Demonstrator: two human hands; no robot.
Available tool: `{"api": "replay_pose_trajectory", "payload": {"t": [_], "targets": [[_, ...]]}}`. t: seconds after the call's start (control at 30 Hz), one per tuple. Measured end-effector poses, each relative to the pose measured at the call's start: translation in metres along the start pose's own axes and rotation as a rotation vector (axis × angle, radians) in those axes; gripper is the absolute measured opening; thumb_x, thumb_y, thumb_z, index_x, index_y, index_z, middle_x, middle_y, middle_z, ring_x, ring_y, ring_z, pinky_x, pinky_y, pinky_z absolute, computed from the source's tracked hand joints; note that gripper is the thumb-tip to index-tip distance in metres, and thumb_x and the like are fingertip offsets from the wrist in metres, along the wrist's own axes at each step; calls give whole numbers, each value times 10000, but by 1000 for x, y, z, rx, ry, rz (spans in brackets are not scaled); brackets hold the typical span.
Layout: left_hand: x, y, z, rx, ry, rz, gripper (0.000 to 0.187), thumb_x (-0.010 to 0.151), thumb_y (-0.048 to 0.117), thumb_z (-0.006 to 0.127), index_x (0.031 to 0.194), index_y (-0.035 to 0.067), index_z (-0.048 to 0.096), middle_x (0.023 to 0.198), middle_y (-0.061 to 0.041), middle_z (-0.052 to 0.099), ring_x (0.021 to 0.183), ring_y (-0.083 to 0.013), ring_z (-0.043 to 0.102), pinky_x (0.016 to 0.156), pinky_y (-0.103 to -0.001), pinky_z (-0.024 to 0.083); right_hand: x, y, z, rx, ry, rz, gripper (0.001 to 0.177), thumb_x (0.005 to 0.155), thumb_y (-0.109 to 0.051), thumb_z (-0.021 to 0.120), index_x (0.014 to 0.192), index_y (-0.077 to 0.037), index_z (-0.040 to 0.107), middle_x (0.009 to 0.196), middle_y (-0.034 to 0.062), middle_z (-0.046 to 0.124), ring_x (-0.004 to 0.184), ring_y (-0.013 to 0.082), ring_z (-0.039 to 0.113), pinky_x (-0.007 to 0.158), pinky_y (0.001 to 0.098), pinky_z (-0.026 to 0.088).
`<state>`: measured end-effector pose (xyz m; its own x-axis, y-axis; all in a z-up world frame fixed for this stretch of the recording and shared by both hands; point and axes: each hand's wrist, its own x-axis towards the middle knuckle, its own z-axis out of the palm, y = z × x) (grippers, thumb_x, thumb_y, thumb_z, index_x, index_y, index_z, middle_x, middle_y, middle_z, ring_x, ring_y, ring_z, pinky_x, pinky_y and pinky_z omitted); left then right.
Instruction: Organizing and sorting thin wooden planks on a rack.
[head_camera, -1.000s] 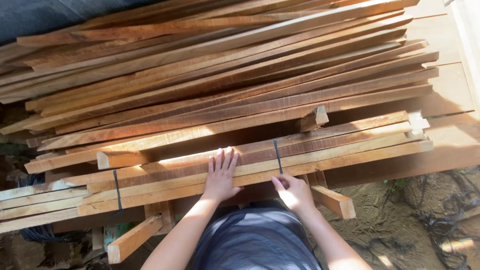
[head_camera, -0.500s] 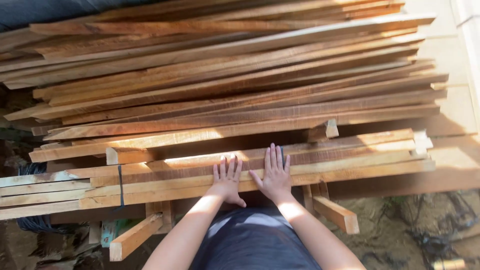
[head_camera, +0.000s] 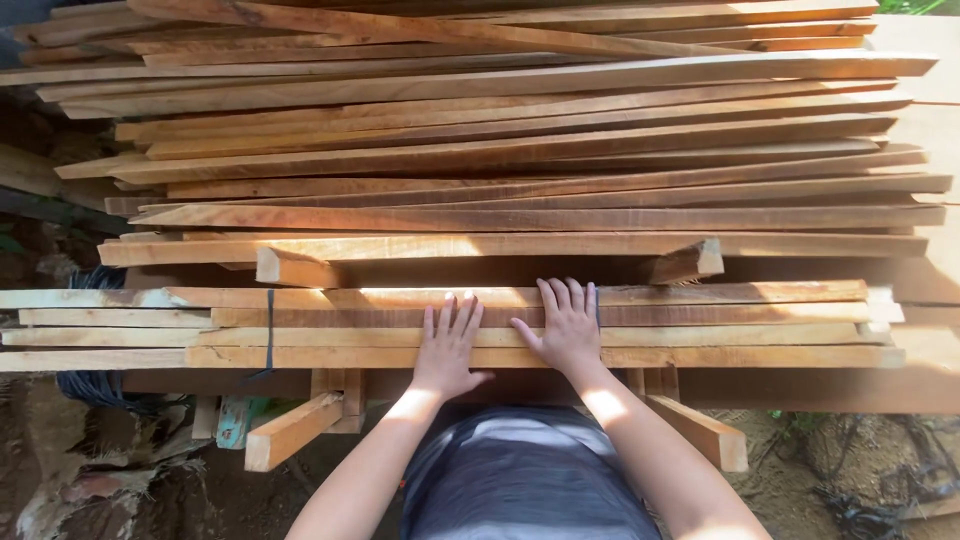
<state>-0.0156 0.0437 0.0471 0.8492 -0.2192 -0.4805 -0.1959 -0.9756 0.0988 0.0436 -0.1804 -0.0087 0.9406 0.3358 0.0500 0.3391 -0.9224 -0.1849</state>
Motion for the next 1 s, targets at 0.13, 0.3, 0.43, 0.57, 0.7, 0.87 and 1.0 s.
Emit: {"api": "replay_pose_trajectory", "payload": {"t": [0.13, 0.3, 0.43, 0.57, 0.7, 0.87, 1.0], "targets": [[3, -5, -6, -65, -67, -7, 1355, 670, 747, 755, 1661, 156, 45, 1718, -92, 87, 1552, -409, 35, 1226, -642, -77, 4, -10, -15, -8, 2, 1, 843, 789, -738, 588, 1436, -203, 518, 1356, 23, 519, 1376, 303, 429, 1185, 611, 290], [3, -8, -13, -195, -130, -9, 1339, 633, 797, 694, 1654, 180, 85, 1722, -61, 92, 1571, -386, 3, 1238, -619, -123, 7, -11, -18, -2, -81, 33, 830, 810, -767, 564, 1432, -221, 505, 1339, 5, 519, 1373, 284, 421, 1207, 609, 254], [-8, -7, 2, -231, -48, -19, 1259, 696, 831, 614, 1654, 175, 127, 1717, -70, 135, 1571, -387, 30, 1238, -619, -102, 29, -14, -24, 35, -63, -29, 831, 743, -823, 613, 1271, -182, 598, 1174, 41, 637, 1214, 282, 567, 1182, 589, 281], [-24, -9, -1, -499, 239, -23, 890, 829, 632, 660, 1511, 124, 398, 1641, -83, 330, 1536, -380, 199, 1246, -595, 75, 91, -28, -46, 58, -663, 48, 870, 718, -917, 541, 1198, -214, 720, 1150, 37, 756, 1143, 259, 697, 1054, 433, 483], [-79, 4, -7, -1105, 625, -222, 206, 887, 188, 667, 1054, 90, 736, 1154, -55, 773, 1027, -262, 735, 908, -329, 559, 118, -42, -33, 306, -1047, 160, 1108, 551, -703, 831, 1405, -43, 581, 1398, 130, 644, 1231, 313, 665, 1063, 405, 539], [-82, 6, 64, -1569, 337, -540, 473, 869, 283, 697, 1250, 27, 580, 1089, -117, 766, 882, -188, 731, 717, -274, 588, 136, -69, -37, 238, -1215, 227, 1247, 511, -746, 784, 1511, -71, 468, 1607, 117, 420, 1462, 344, 436, 1217, 517, 371], [-62, 11, 81, -2383, 107, -804, 1059, 826, 287, 777, 1565, -62, 102, 1515, -325, 452, 1388, -402, 550, 1089, -500, 524, 125, -59, -15, 186, -1162, 92, 1265, 512, -834, 727, 1476, -46, 502, 1572, 159, 450, 1436, 363, 471, 1215, 509, 373]]}}
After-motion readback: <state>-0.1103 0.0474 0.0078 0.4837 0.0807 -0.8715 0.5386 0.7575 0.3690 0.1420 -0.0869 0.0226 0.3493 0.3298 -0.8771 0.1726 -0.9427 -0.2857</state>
